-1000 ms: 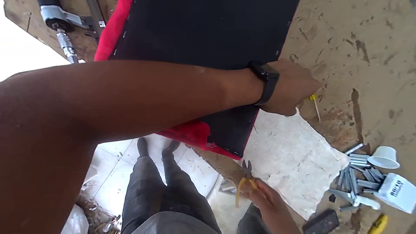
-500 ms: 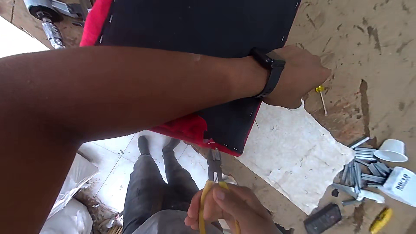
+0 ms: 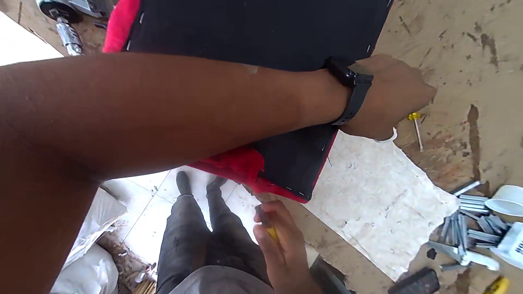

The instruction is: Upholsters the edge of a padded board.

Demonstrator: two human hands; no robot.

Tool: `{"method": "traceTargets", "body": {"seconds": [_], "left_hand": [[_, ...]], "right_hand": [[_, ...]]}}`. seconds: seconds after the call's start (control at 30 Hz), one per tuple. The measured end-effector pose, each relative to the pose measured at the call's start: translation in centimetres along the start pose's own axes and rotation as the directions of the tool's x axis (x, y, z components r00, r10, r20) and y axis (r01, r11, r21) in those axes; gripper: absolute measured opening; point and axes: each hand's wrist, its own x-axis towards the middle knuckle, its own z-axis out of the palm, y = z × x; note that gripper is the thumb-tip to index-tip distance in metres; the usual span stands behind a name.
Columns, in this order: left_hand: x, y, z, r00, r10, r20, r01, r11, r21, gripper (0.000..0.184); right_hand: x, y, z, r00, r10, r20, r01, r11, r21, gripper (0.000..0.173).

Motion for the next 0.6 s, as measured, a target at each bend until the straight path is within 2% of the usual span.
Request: {"method": "traceTargets", "body": {"seconds": [0.07, 0.1, 0.2, 0.27, 0.43, 0.5, 0.53, 0.57, 0.6], "left_hand": [[-0.2, -0.1, 0.0, 1.0, -0.013, 0.013, 0.013, 1.0, -0.004, 0.034], [-0.2, 0.1, 0.2, 1.0, -0.017, 0.015, 0.017, 1.0, -0.001, 0.034], [0.1, 0.1, 0.2, 1.0, 0.002, 0.004, -0.002, 1.0, -0.002, 0.034], [0.0, 0.1, 0.1, 1.0, 0.005, 0.009, -0.005, 1.0, -0.008, 0.034], [0.0, 0.3, 0.1, 1.0, -0.001, 0.021, 0.001, 1.0, -0.004, 0.034], [0.1, 0.3, 0.0, 1.0, -0.005, 0.016, 0.005, 1.0, -0.01, 0.034], [0.1, 0.4, -0.1, 1.0, -0.007, 0.015, 0.007, 1.0, -0.011, 0.034], [0.1, 0.3, -0.1, 1.0, -0.01, 0.017, 0.01, 1.0, -0.01, 0.034], [0.1, 0.3, -0.1, 1.0, -0.014, 0.02, 0.014, 1.0, -0.006, 0.034]], "right_hand": [[-0.6, -0.7, -0.9, 0.994, 0.026, 0.105, -0.041, 0.99, 0.137, 0.036], [-0.9, -1.3, -1.3, 0.986, 0.063, 0.153, -0.102, 0.959, 0.265, 0.038], [-1.0, -2.6, -2.0, 0.957, 0.125, 0.262, -0.267, 0.73, 0.629, 0.046], [-0.6, -3.6, -2.2, 0.937, 0.169, 0.306, -0.343, 0.614, 0.711, 0.048], [0.9, -4.7, -2.7, 0.912, 0.223, 0.344, -0.409, 0.444, 0.797, 0.047], [1.0, -4.7, -2.1, 0.918, 0.266, 0.292, -0.39, 0.481, 0.786, 0.044], [0.9, -4.6, -1.6, 0.936, 0.279, 0.216, -0.344, 0.591, 0.729, 0.044], [0.7, -4.2, -0.8, 0.962, 0.256, 0.093, -0.261, 0.77, 0.582, 0.041], [0.3, -3.4, 0.0, 0.986, 0.162, -0.025, -0.143, 0.926, 0.35, 0.035]]}}
